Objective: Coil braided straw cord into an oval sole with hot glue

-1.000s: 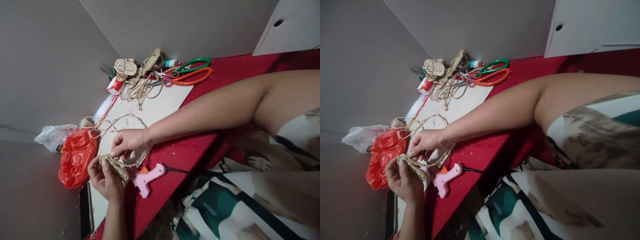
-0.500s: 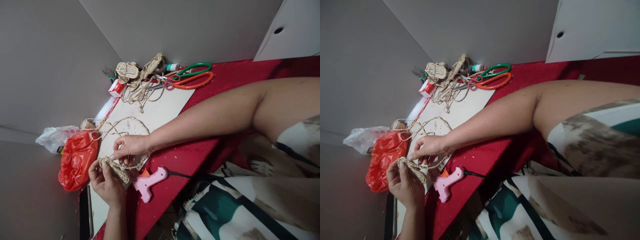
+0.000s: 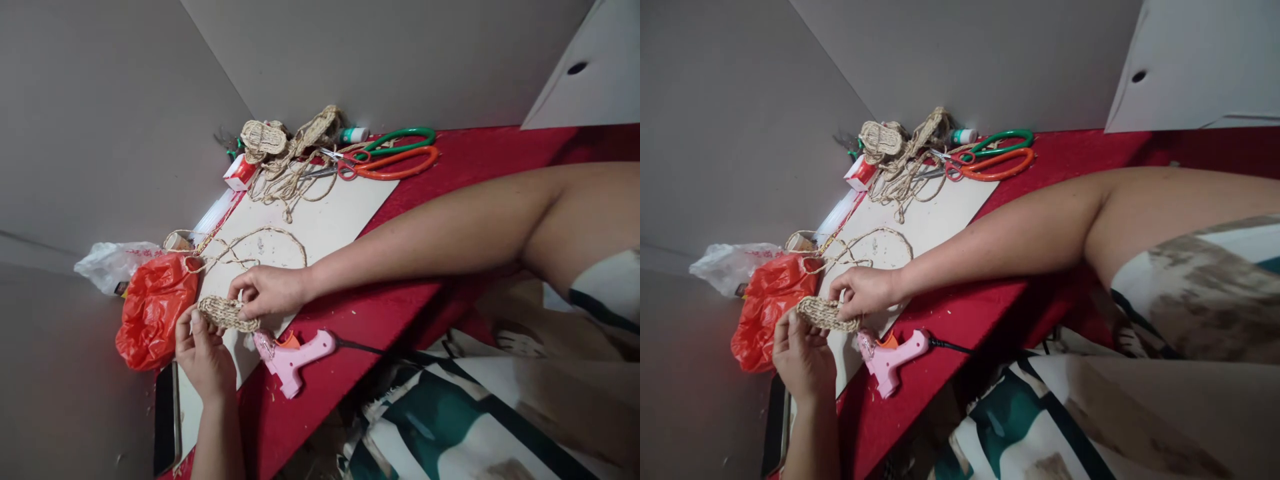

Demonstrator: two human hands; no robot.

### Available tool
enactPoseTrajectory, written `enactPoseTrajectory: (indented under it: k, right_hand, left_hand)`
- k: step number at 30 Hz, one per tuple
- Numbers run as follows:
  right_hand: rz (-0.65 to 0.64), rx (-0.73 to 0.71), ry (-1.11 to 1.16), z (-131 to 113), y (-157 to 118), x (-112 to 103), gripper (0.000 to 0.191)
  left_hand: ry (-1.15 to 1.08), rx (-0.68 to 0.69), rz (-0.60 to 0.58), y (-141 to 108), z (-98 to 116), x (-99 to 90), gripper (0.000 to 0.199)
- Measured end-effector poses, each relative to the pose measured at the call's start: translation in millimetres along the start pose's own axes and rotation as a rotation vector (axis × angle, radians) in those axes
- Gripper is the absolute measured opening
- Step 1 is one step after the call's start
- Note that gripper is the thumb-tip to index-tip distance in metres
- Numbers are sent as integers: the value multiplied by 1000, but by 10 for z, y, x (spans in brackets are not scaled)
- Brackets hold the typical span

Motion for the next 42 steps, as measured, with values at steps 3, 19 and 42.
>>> enactPoseTrajectory:
  k: [3,19,42]
  right_hand:
    - [-33,5,-8,0,30,-50,22]
    - [-145,77,76,116,68,-77,27]
    - [-150,183,339,162,17,-7,26]
  left_hand:
    - [-36,-32,-30,62,18,-36,26]
    - [18,-32,-152,113,44,-88,22]
    - [468,152,83,399,115,-571,37]
Point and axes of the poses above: each hand's wrist, its own y-axis towards the middle knuckle, its own x-axis out of the palm, z = x × y, the point moved 7 cm from there along y, towards the middle knuckle, and after that the axes turned 5 degrees about x, right-handed, at the moved point
